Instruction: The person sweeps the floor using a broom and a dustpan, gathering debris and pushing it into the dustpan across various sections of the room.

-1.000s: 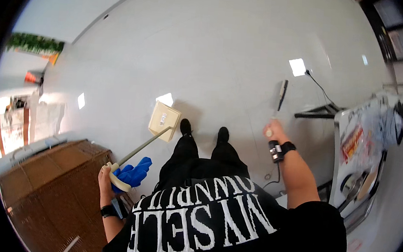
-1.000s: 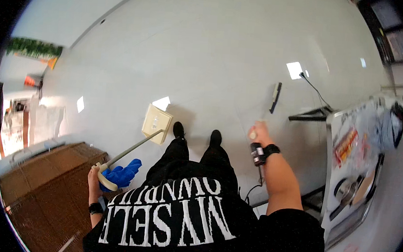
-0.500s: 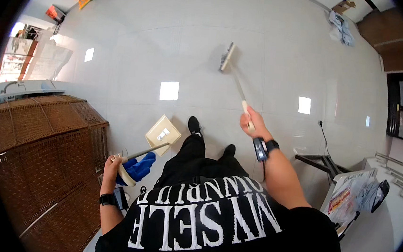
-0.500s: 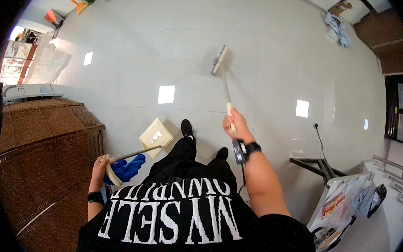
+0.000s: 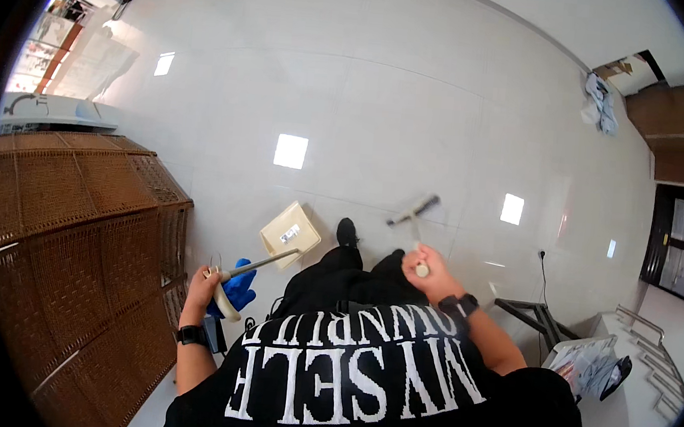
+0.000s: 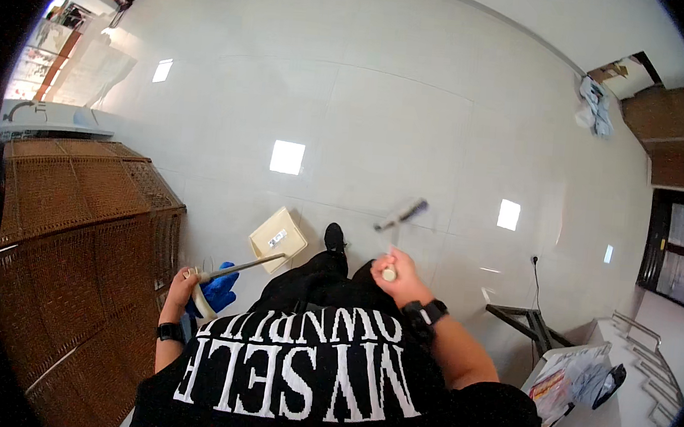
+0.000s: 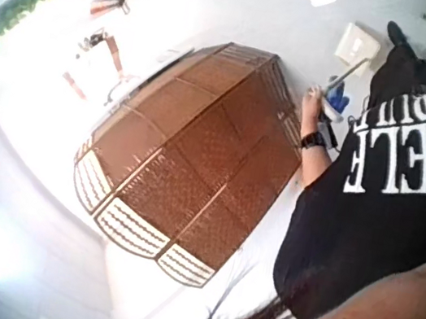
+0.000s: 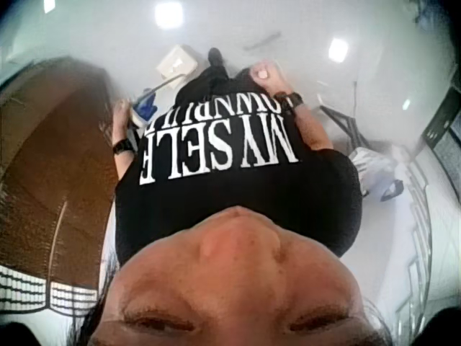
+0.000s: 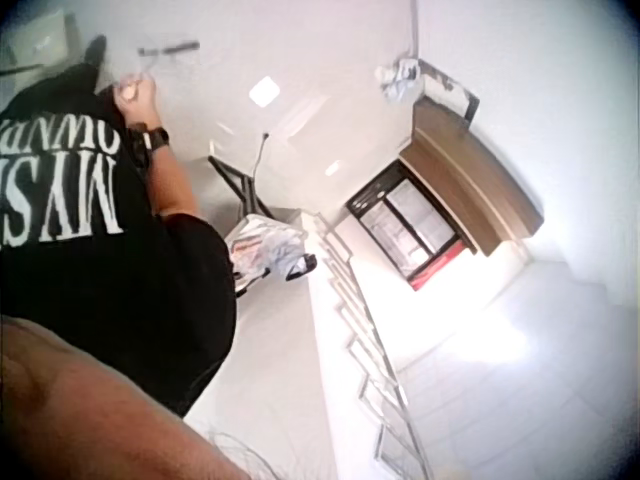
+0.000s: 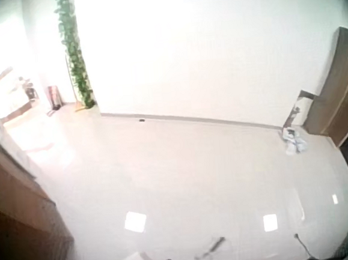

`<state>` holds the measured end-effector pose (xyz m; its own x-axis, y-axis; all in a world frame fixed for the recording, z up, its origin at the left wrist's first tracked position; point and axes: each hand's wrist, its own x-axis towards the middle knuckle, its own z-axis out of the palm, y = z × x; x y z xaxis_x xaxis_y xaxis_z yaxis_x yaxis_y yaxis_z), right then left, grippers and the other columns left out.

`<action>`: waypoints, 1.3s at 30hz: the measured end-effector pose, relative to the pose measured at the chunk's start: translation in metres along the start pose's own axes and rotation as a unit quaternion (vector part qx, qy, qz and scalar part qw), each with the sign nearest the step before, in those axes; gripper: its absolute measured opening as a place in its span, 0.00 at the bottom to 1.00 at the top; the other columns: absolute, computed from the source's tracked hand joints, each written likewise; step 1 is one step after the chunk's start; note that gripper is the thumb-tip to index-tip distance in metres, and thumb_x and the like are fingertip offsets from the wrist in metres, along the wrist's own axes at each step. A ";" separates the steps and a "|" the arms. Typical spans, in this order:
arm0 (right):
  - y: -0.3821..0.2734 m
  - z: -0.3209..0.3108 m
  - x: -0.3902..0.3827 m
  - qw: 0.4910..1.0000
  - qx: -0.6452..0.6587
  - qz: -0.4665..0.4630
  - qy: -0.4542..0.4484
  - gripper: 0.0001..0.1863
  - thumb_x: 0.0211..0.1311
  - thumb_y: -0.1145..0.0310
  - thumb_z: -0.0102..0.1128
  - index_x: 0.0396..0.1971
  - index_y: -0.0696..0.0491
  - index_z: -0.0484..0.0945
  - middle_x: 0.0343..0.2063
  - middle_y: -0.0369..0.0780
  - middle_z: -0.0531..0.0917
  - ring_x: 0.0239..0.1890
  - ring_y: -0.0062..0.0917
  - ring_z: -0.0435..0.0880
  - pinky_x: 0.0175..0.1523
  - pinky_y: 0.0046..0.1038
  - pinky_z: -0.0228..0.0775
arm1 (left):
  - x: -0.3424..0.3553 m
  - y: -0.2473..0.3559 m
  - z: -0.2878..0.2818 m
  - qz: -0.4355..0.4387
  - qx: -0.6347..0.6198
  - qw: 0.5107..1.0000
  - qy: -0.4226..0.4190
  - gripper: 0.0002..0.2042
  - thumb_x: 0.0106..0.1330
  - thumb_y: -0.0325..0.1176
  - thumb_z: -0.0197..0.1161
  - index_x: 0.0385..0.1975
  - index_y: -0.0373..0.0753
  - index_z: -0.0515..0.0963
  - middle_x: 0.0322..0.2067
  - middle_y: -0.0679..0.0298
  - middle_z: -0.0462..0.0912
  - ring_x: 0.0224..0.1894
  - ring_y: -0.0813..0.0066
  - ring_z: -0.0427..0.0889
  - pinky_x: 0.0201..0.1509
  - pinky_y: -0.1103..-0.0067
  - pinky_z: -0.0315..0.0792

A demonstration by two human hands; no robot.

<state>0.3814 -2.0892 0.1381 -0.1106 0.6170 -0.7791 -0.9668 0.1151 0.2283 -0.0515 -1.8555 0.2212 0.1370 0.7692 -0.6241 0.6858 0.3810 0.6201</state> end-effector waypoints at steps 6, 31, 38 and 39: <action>-0.031 0.123 0.121 0.975 -0.184 0.064 -0.103 0.19 0.61 0.58 0.39 0.13 0.50 0.56 0.08 0.32 0.59 0.10 0.18 0.59 0.15 0.20 0.54 | -0.018 -0.001 -0.002 -0.026 -0.014 0.999 0.044 0.17 0.49 0.35 0.54 0.36 0.30 0.69 0.29 0.60 0.74 0.31 0.74 0.72 0.36 0.80 0.66; -0.162 0.267 0.206 0.857 -0.369 0.360 -0.023 0.04 0.53 0.77 0.43 0.25 0.57 0.59 0.18 0.33 0.64 0.14 0.12 0.66 0.15 0.12 0.58 | -0.041 0.065 0.049 -0.125 -0.224 0.927 0.272 0.12 0.53 0.37 0.52 0.31 0.35 0.71 0.27 0.65 0.72 0.28 0.76 0.69 0.32 0.79 0.64; -0.265 0.423 0.211 0.866 -0.492 0.083 0.042 0.01 0.55 0.77 0.40 0.28 0.57 0.61 0.18 0.34 0.68 0.14 0.08 0.67 0.14 0.08 0.59 | -0.043 0.079 0.055 -0.131 -0.282 0.895 0.319 0.14 0.54 0.39 0.51 0.34 0.34 0.70 0.29 0.63 0.72 0.31 0.74 0.71 0.36 0.78 0.66; -0.265 0.430 0.210 0.851 -0.523 0.041 0.039 0.02 0.55 0.77 0.40 0.29 0.57 0.61 0.18 0.34 0.68 0.14 0.08 0.66 0.14 0.08 0.59 | -0.040 0.072 0.053 -0.136 -0.273 0.894 0.327 0.15 0.55 0.39 0.51 0.35 0.34 0.70 0.30 0.63 0.72 0.31 0.74 0.71 0.37 0.78 0.66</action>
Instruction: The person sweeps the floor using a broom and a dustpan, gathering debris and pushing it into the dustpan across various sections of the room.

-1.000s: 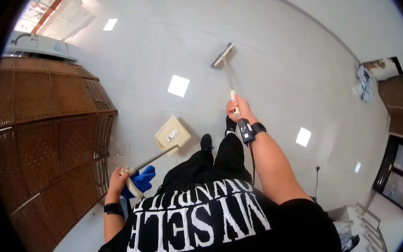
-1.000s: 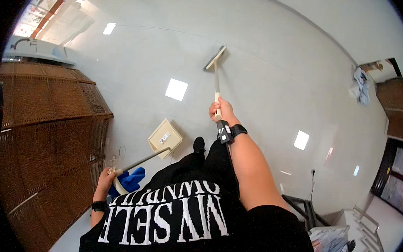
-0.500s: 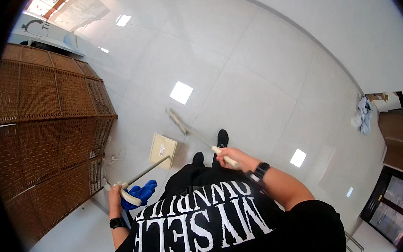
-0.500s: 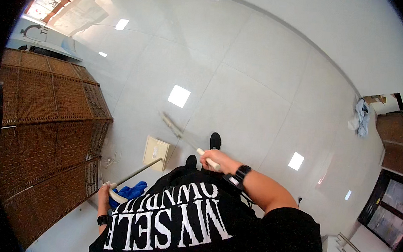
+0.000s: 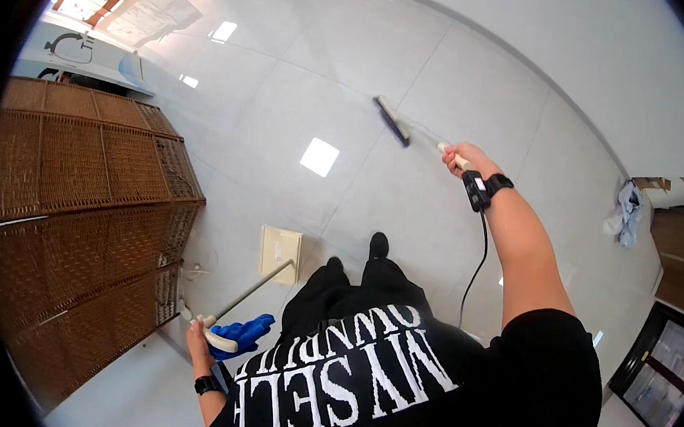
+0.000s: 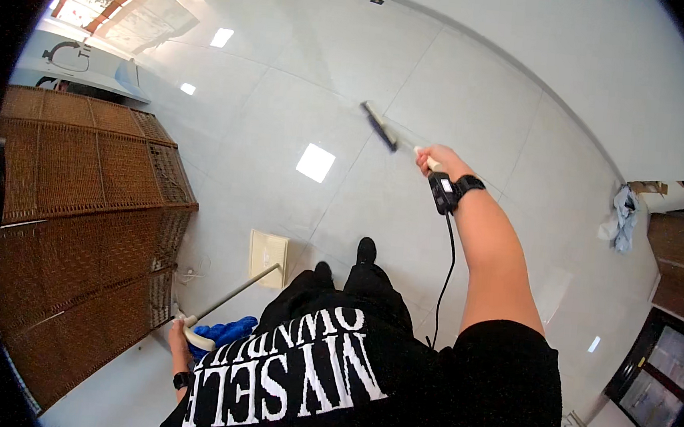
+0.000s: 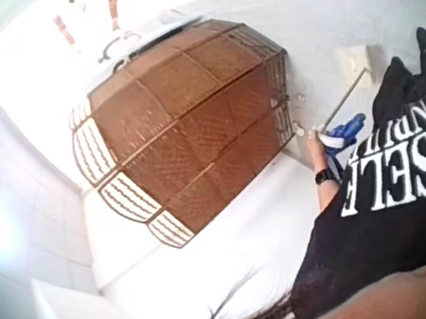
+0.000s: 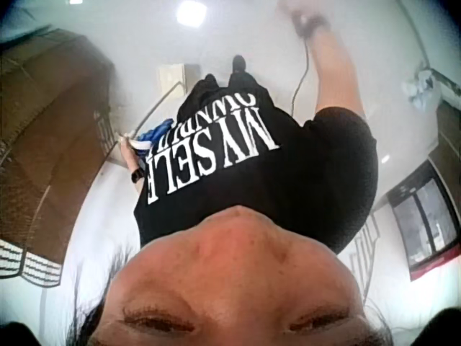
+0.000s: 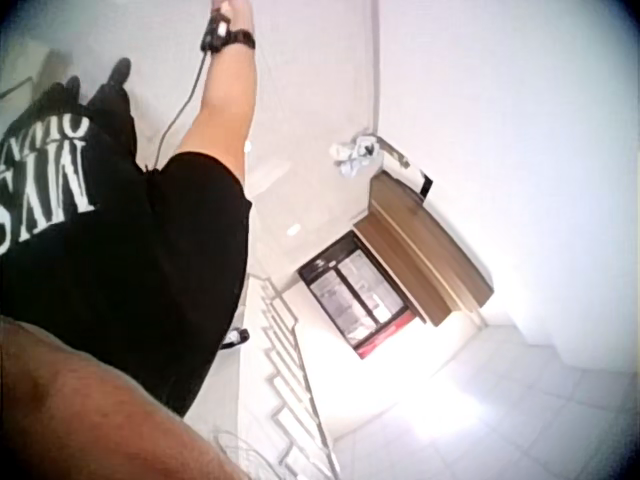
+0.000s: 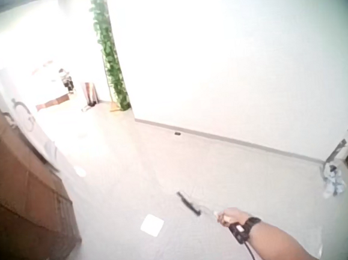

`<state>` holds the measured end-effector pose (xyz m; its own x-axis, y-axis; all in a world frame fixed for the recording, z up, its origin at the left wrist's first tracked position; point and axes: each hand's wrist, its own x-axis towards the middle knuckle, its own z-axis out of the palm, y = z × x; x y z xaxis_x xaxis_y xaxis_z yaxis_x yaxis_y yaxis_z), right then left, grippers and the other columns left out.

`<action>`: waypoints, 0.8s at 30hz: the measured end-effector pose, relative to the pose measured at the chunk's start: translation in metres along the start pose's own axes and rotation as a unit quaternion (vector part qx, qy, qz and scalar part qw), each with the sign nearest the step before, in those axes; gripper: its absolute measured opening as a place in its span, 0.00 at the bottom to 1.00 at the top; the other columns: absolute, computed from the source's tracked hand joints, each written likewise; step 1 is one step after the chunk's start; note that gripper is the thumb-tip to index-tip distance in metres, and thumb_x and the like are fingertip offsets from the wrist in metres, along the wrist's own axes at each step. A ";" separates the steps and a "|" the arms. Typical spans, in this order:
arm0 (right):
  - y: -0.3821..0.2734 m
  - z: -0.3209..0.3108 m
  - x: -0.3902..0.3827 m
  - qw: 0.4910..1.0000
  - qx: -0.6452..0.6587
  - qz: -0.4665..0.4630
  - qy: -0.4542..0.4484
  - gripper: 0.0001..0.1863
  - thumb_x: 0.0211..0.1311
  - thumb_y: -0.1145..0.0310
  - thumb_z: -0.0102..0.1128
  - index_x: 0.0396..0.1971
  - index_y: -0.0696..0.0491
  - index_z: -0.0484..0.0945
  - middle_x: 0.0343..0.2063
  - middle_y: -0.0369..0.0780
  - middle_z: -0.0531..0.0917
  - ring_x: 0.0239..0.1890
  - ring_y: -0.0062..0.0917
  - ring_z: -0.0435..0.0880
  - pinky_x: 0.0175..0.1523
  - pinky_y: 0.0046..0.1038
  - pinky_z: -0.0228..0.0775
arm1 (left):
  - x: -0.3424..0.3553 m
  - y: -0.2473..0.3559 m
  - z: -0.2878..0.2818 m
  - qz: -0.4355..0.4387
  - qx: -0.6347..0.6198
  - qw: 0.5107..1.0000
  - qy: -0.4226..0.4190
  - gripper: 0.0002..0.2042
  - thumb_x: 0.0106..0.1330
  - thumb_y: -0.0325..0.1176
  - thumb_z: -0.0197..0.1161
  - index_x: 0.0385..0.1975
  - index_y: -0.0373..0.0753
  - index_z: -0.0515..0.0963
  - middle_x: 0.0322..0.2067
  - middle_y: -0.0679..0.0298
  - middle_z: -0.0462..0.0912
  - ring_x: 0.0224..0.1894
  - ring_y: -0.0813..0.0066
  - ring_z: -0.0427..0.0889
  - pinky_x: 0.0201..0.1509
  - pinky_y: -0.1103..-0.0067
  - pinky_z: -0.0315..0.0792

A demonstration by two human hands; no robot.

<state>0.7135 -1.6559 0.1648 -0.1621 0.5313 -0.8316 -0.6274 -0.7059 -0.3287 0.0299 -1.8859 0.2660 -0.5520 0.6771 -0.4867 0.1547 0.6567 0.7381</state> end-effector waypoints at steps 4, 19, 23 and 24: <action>0.008 0.007 -0.006 0.986 -0.103 -0.122 0.040 0.07 0.54 0.78 0.42 0.33 0.56 0.62 0.18 0.34 0.67 0.13 0.09 0.64 0.15 0.10 0.59 | 0.015 0.020 0.018 0.003 -0.015 1.000 -0.026 0.16 0.56 0.40 0.50 0.37 0.33 0.70 0.31 0.62 0.73 0.32 0.73 0.72 0.37 0.78 0.66; 0.089 0.128 0.051 0.955 0.184 0.167 -0.165 0.06 0.55 0.76 0.45 0.32 0.59 0.60 0.17 0.34 0.66 0.14 0.10 0.66 0.16 0.10 0.59 | 0.123 0.140 0.110 0.060 0.233 0.946 -0.217 0.14 0.51 0.37 0.54 0.29 0.31 0.72 0.24 0.65 0.73 0.26 0.78 0.70 0.30 0.81 0.64; 0.036 0.076 0.067 0.938 0.294 0.125 -0.137 0.08 0.56 0.75 0.45 0.32 0.61 0.59 0.20 0.36 0.68 0.14 0.10 0.67 0.15 0.08 0.59 | 0.154 0.160 0.122 0.048 0.225 0.941 -0.250 0.14 0.51 0.37 0.55 0.31 0.30 0.72 0.25 0.64 0.74 0.27 0.78 0.71 0.31 0.82 0.65; 0.024 0.046 0.072 0.934 0.292 0.106 -0.175 0.08 0.55 0.75 0.45 0.33 0.61 0.59 0.21 0.37 0.69 0.14 0.09 0.67 0.15 0.08 0.60 | 0.159 0.167 0.131 0.049 0.222 0.938 -0.260 0.14 0.51 0.36 0.55 0.31 0.30 0.72 0.25 0.64 0.75 0.27 0.78 0.71 0.31 0.82 0.65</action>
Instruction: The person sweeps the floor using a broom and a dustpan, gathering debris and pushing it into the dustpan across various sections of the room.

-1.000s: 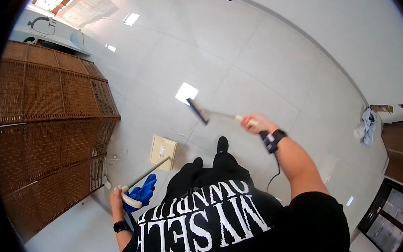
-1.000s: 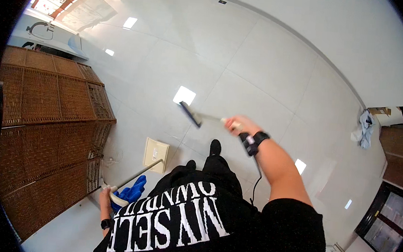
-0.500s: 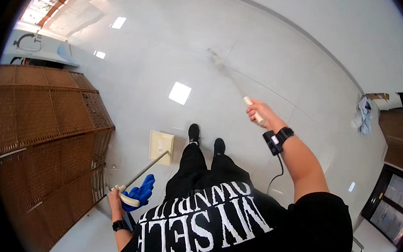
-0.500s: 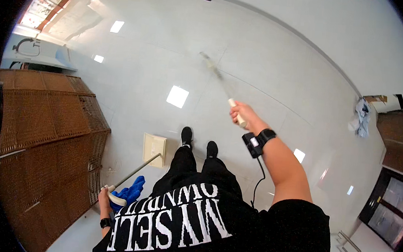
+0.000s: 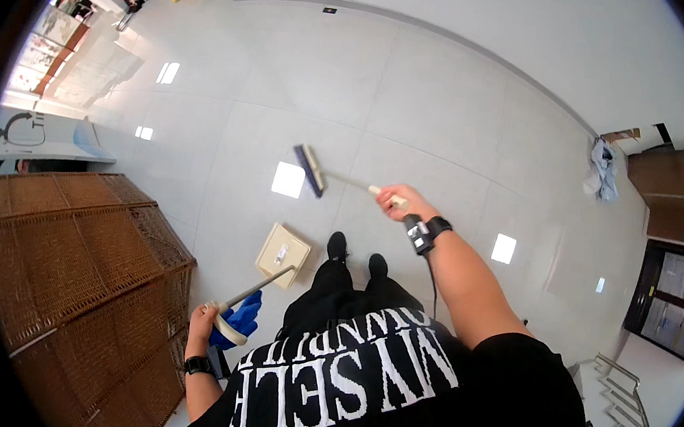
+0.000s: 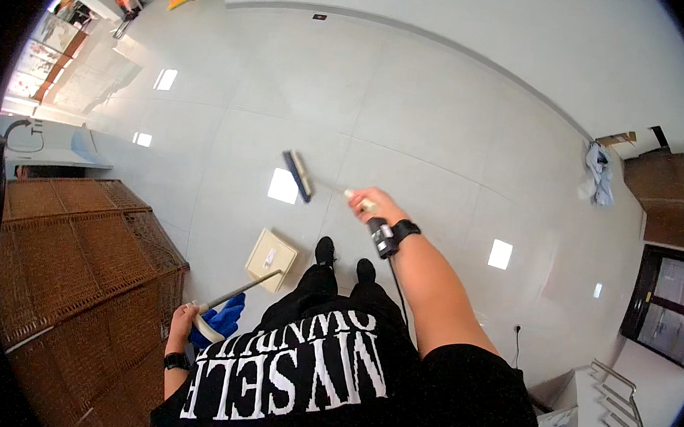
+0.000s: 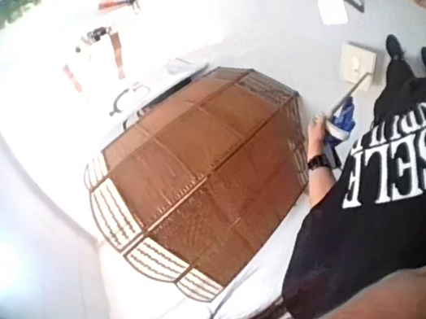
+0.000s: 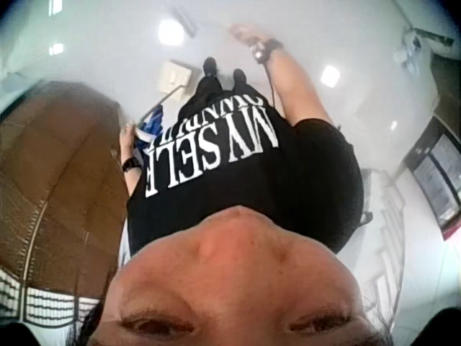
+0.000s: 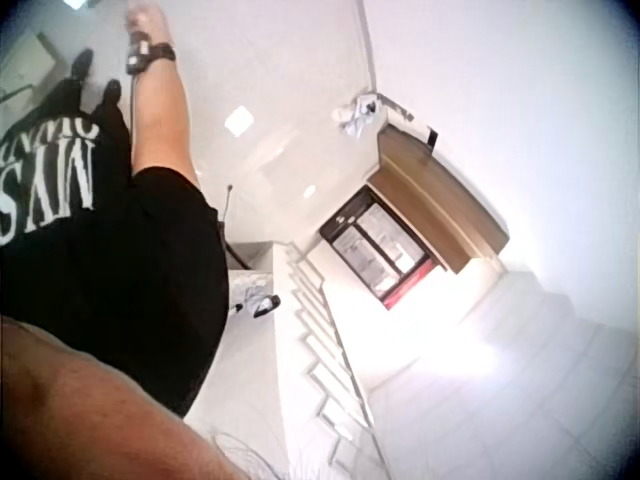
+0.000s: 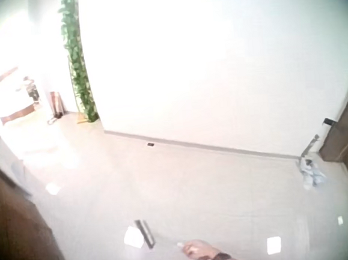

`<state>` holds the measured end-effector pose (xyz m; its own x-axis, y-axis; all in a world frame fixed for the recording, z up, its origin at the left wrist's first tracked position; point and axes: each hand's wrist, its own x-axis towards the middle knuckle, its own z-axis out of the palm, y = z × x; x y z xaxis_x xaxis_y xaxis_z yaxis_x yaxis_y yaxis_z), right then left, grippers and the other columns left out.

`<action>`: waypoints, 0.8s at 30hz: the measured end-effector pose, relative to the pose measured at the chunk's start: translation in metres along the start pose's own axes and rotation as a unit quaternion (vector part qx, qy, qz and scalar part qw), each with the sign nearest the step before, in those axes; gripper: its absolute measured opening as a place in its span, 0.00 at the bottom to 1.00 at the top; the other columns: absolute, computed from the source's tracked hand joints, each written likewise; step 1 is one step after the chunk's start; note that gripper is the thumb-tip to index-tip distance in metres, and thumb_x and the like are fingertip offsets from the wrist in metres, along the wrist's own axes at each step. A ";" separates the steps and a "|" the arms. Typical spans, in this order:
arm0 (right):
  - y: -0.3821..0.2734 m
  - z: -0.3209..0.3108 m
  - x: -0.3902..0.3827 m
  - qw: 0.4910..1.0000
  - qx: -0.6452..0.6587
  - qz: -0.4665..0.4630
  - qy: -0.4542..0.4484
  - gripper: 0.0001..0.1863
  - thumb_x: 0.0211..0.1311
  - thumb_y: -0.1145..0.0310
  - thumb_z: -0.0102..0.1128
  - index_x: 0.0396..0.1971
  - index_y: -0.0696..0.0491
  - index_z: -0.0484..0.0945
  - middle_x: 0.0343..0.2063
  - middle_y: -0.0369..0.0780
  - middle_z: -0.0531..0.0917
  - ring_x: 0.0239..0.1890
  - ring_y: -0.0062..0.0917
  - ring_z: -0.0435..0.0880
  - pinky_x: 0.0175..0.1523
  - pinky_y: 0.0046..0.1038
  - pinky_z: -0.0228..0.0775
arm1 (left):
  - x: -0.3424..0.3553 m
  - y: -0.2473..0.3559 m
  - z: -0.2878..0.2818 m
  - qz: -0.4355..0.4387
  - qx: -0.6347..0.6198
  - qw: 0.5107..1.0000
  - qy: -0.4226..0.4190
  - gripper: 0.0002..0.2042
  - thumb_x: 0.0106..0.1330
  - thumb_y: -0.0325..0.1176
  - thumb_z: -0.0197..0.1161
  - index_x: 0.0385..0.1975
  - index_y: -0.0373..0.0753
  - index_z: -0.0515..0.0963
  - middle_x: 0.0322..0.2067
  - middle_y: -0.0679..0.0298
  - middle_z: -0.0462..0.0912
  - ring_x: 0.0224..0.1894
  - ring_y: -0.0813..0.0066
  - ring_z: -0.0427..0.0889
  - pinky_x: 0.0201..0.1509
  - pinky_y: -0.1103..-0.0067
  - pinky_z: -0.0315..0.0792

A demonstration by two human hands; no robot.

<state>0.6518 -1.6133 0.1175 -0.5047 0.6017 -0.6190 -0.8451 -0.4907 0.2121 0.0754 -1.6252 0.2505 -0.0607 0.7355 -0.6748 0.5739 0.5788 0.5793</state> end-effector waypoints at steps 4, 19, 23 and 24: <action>-0.019 0.020 -0.047 0.986 0.003 -0.129 0.102 0.09 0.55 0.74 0.47 0.34 0.60 0.61 0.22 0.38 0.69 0.14 0.09 0.66 0.15 0.09 0.60 | 0.022 0.024 0.001 0.008 0.045 0.999 -0.009 0.14 0.52 0.36 0.55 0.33 0.30 0.72 0.26 0.62 0.75 0.27 0.77 0.72 0.32 0.81 0.66; 0.173 -0.104 -0.242 0.923 -0.015 -0.289 0.255 0.25 0.57 0.69 0.50 0.54 0.46 0.55 0.20 0.33 0.67 0.13 0.10 0.61 0.16 0.11 0.56 | 0.117 0.113 0.026 0.048 0.200 0.975 -0.088 0.20 0.48 0.40 0.58 0.32 0.27 0.72 0.27 0.57 0.76 0.27 0.72 0.75 0.29 0.78 0.68; 0.235 -0.122 -0.259 0.901 0.079 -0.313 0.290 0.15 0.56 0.68 0.52 0.43 0.48 0.61 0.19 0.32 0.67 0.13 0.11 0.63 0.15 0.12 0.59 | 0.168 0.103 0.016 0.054 0.242 0.961 -0.122 0.18 0.49 0.41 0.57 0.24 0.27 0.73 0.21 0.58 0.76 0.22 0.72 0.74 0.26 0.78 0.67; 0.249 -0.128 -0.258 0.890 0.103 -0.326 0.301 0.12 0.55 0.68 0.52 0.38 0.49 0.62 0.18 0.31 0.67 0.13 0.11 0.64 0.15 0.12 0.59 | 0.172 0.106 0.016 0.066 0.257 0.956 -0.129 0.18 0.49 0.42 0.57 0.23 0.28 0.73 0.20 0.59 0.76 0.22 0.73 0.73 0.26 0.78 0.67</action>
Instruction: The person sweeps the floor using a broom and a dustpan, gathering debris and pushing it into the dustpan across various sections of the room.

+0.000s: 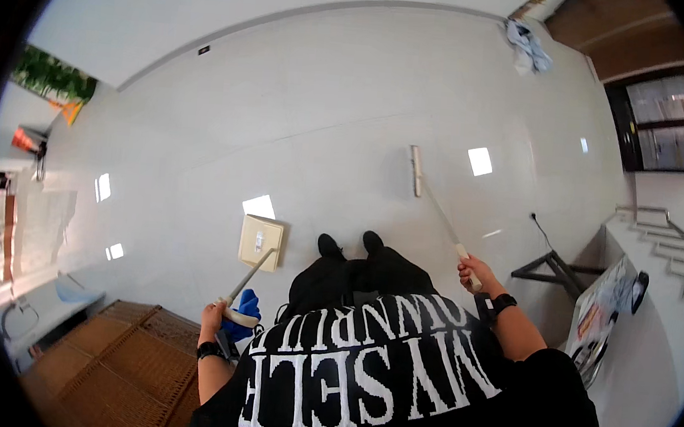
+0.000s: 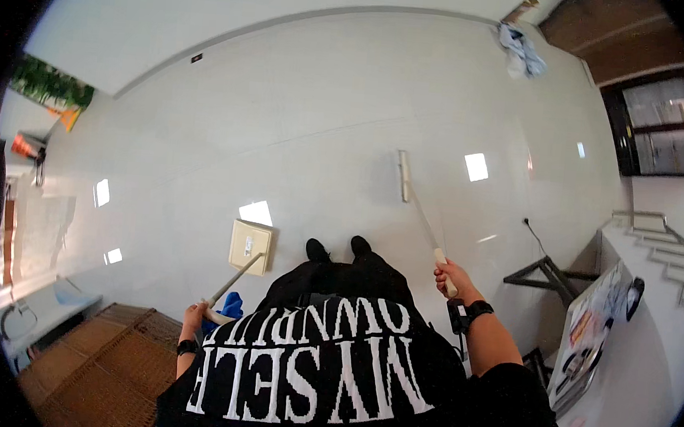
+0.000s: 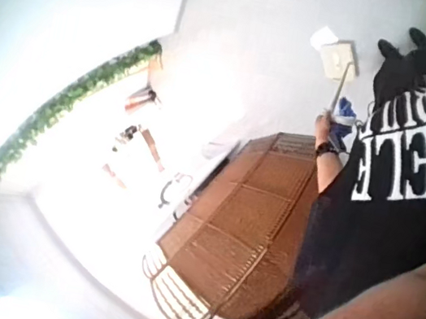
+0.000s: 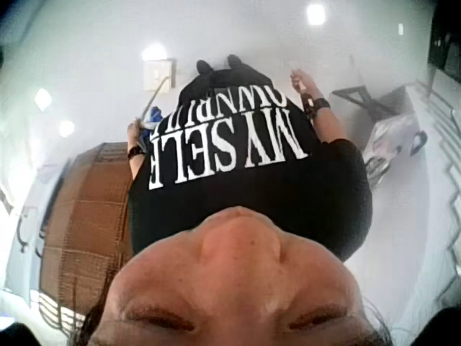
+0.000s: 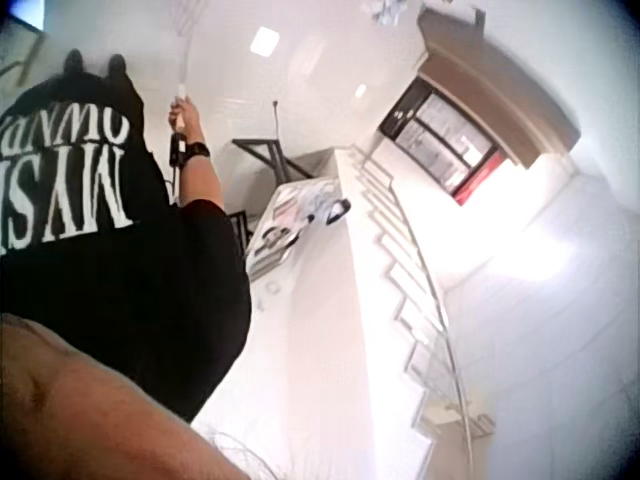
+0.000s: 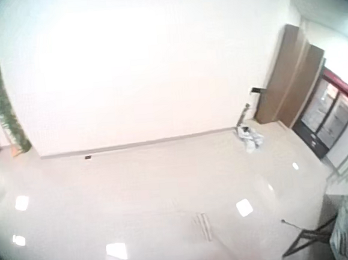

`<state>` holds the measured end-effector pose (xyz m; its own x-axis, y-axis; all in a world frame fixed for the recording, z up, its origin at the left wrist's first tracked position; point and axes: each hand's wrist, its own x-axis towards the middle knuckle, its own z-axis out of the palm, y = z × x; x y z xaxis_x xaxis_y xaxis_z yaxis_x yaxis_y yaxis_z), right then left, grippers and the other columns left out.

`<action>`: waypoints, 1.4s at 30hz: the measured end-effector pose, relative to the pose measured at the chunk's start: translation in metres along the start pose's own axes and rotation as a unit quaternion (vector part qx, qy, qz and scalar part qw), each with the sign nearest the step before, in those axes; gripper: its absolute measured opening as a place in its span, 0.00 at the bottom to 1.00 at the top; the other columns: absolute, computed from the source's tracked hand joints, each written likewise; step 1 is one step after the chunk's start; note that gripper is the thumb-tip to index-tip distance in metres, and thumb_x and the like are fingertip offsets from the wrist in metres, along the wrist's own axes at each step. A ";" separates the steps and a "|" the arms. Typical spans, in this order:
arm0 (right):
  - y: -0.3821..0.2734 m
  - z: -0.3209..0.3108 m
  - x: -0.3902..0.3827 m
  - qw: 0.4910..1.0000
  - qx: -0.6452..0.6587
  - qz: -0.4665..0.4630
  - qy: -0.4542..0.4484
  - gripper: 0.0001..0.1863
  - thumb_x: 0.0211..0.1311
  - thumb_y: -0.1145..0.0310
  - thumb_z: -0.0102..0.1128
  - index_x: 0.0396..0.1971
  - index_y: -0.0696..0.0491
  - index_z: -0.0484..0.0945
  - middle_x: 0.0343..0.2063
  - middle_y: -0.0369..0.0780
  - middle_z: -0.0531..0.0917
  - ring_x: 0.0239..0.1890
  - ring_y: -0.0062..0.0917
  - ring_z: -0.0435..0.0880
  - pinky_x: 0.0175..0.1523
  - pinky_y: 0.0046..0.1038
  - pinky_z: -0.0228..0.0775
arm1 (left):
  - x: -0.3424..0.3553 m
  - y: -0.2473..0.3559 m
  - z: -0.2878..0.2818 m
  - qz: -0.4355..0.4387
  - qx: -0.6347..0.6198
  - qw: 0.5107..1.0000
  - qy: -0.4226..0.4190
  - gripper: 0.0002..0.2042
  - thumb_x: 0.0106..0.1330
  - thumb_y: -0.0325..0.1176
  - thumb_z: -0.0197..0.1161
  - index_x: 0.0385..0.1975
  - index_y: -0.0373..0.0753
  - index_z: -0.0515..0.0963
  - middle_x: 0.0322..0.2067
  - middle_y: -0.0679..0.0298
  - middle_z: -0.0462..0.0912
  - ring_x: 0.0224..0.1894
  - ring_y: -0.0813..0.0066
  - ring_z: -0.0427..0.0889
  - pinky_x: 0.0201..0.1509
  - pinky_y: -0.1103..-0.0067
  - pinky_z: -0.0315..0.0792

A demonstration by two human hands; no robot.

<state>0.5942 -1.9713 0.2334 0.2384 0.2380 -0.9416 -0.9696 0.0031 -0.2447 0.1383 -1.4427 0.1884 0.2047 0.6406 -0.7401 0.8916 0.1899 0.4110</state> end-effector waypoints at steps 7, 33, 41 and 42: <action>0.016 -0.068 0.003 0.977 0.190 0.057 0.077 0.10 0.53 0.64 0.50 0.18 0.50 0.64 0.12 0.30 0.68 0.11 0.12 0.68 0.15 0.15 0.63 | 0.004 0.034 0.006 0.028 0.015 0.999 -0.042 0.20 0.51 0.46 0.57 0.21 0.29 0.74 0.20 0.61 0.75 0.22 0.78 0.72 0.26 0.79 0.67; 0.001 -0.052 0.037 0.918 0.341 0.181 0.089 0.06 0.45 0.75 0.42 0.25 0.61 0.64 0.19 0.40 0.71 0.13 0.19 0.69 0.17 0.15 0.69 | -0.017 0.027 0.045 -0.016 -0.016 0.999 -0.040 0.21 0.47 0.47 0.59 0.25 0.30 0.75 0.21 0.62 0.75 0.22 0.76 0.72 0.26 0.79 0.66; -0.032 -0.024 0.049 0.928 0.292 0.229 0.039 0.10 0.47 0.72 0.48 0.12 0.52 0.59 0.07 0.32 0.66 0.07 0.17 0.67 0.13 0.14 0.65 | -0.018 0.030 0.034 0.002 -0.095 0.995 0.017 0.17 0.51 0.42 0.56 0.27 0.30 0.76 0.24 0.62 0.76 0.26 0.75 0.72 0.31 0.79 0.66; -0.042 -0.016 0.061 0.923 0.297 0.225 0.098 0.10 0.47 0.73 0.49 0.12 0.52 0.59 0.07 0.33 0.66 0.07 0.18 0.68 0.14 0.15 0.65 | -0.018 0.031 0.031 -0.012 -0.083 0.996 0.015 0.19 0.51 0.44 0.56 0.27 0.30 0.76 0.24 0.62 0.77 0.28 0.74 0.73 0.33 0.79 0.67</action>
<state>0.6502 -1.9727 0.1822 -0.2477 0.1644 -0.9548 -0.8184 0.4919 0.2971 0.1752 -1.4715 0.1977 0.1699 0.6563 -0.7351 0.8162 0.3242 0.4782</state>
